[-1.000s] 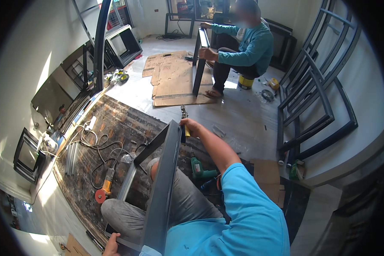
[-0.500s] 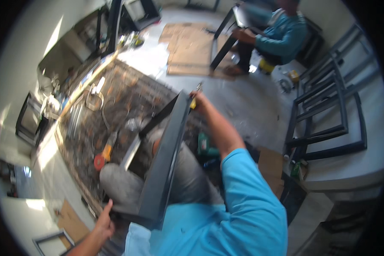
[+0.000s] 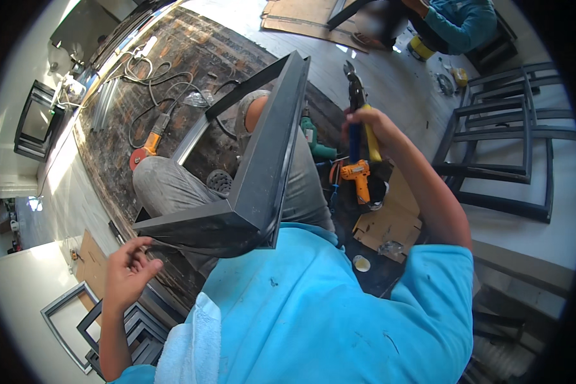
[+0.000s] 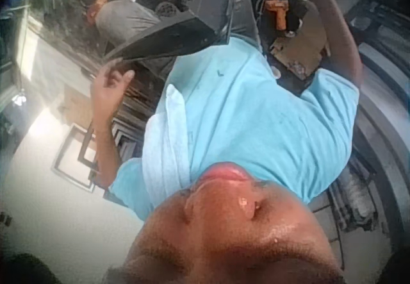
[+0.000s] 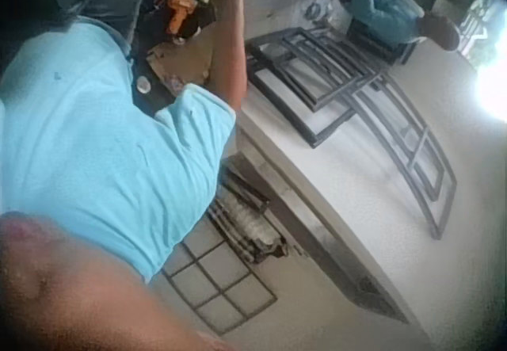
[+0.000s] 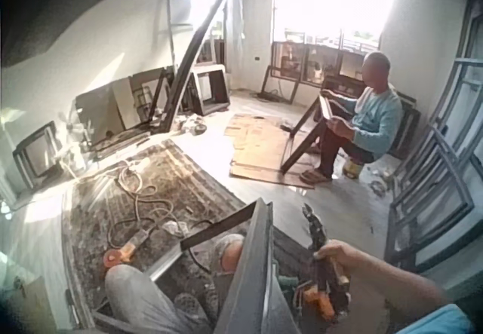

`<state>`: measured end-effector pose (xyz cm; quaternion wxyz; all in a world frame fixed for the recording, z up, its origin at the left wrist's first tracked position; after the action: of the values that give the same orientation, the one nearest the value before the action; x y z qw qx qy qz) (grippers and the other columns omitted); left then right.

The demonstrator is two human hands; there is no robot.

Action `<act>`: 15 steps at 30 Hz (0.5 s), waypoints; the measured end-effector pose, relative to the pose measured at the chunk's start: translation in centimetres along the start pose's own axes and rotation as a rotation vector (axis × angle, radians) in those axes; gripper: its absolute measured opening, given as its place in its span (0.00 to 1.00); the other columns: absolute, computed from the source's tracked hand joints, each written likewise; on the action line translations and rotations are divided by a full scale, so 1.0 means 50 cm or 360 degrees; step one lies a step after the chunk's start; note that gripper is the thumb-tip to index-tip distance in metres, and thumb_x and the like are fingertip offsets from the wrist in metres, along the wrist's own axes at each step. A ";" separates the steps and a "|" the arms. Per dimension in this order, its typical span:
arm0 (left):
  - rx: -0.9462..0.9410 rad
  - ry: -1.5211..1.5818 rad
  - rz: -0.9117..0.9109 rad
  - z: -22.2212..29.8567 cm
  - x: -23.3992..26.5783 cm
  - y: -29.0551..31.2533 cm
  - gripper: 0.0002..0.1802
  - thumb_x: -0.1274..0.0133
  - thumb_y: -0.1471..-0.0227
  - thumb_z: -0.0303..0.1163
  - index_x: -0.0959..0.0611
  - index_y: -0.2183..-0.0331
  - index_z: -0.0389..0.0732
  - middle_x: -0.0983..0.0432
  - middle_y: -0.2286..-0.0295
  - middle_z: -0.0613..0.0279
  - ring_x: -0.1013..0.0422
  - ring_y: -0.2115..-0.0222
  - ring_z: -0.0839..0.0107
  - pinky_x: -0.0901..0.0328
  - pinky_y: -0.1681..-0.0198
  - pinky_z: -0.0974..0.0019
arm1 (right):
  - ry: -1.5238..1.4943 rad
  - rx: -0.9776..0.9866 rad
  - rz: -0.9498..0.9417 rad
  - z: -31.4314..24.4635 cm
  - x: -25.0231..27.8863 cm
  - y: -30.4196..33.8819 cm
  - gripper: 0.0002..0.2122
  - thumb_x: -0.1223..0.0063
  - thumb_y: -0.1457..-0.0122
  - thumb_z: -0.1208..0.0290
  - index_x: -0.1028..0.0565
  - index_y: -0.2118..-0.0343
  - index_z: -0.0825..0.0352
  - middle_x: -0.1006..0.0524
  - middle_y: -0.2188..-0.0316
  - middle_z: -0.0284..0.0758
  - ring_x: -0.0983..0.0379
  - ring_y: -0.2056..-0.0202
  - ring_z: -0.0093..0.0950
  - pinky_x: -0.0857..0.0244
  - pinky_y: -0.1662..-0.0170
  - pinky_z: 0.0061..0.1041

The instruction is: The recorder is assembling metal window or door frames using a screwdriver and wire cutters in a workshop environment.

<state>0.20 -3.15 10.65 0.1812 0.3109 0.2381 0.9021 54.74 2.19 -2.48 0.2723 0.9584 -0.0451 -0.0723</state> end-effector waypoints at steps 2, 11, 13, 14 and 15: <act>-0.0360 -0.0312 0.0117 0.078 -0.036 0.008 0.26 0.31 0.54 0.31 0.20 0.53 0.33 0.24 0.75 0.63 0.27 0.76 0.75 0.34 0.72 0.73 | 0.0143 -0.0002 -0.0162 -0.035 -0.012 0.127 0.26 0.42 0.47 0.65 0.31 0.46 0.69 0.22 0.65 0.40 0.21 0.63 0.33 0.27 0.57 0.34; -0.1724 -0.0411 0.0137 0.216 -0.195 -0.010 0.18 0.33 0.56 0.29 0.17 0.60 0.35 0.21 0.69 0.55 0.25 0.69 0.58 0.32 0.63 0.60 | 0.0735 -0.0398 -0.0603 -0.233 -0.194 0.496 0.30 0.35 0.56 0.66 0.29 0.49 0.73 0.20 0.65 0.43 0.20 0.64 0.35 0.27 0.58 0.36; -0.1728 -0.0514 0.0209 0.214 -0.216 -0.013 0.16 0.35 0.55 0.26 0.17 0.61 0.34 0.21 0.69 0.55 0.25 0.68 0.58 0.32 0.63 0.60 | 0.0825 -0.0446 -0.0742 -0.243 -0.203 0.512 0.28 0.36 0.53 0.64 0.30 0.49 0.71 0.20 0.66 0.39 0.21 0.64 0.32 0.28 0.58 0.33; -0.1745 -0.0522 0.0196 0.223 -0.217 -0.012 0.16 0.35 0.55 0.26 0.17 0.61 0.34 0.21 0.69 0.55 0.25 0.68 0.58 0.32 0.63 0.60 | 0.0897 -0.0498 -0.0864 -0.255 -0.206 0.526 0.26 0.37 0.49 0.62 0.30 0.49 0.69 0.21 0.67 0.36 0.22 0.64 0.28 0.29 0.57 0.31; -0.1738 -0.0466 0.0171 0.220 -0.217 -0.016 0.16 0.35 0.56 0.25 0.17 0.62 0.33 0.21 0.70 0.53 0.25 0.69 0.57 0.32 0.64 0.59 | 0.0895 -0.0492 -0.0849 -0.267 -0.220 0.531 0.26 0.37 0.49 0.62 0.30 0.49 0.69 0.21 0.67 0.36 0.22 0.64 0.28 0.29 0.57 0.31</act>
<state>15.48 -4.17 12.69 0.3005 0.3057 -0.3068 0.8497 44.81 -12.06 24.02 0.3863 0.8668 0.2923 0.1184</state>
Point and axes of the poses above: each hand's wrist, its own y-axis away from the middle knuckle, its own x-axis out of the back of the hand, z = x × y, the point moved 1 cm from there along -y, towards the middle knuckle
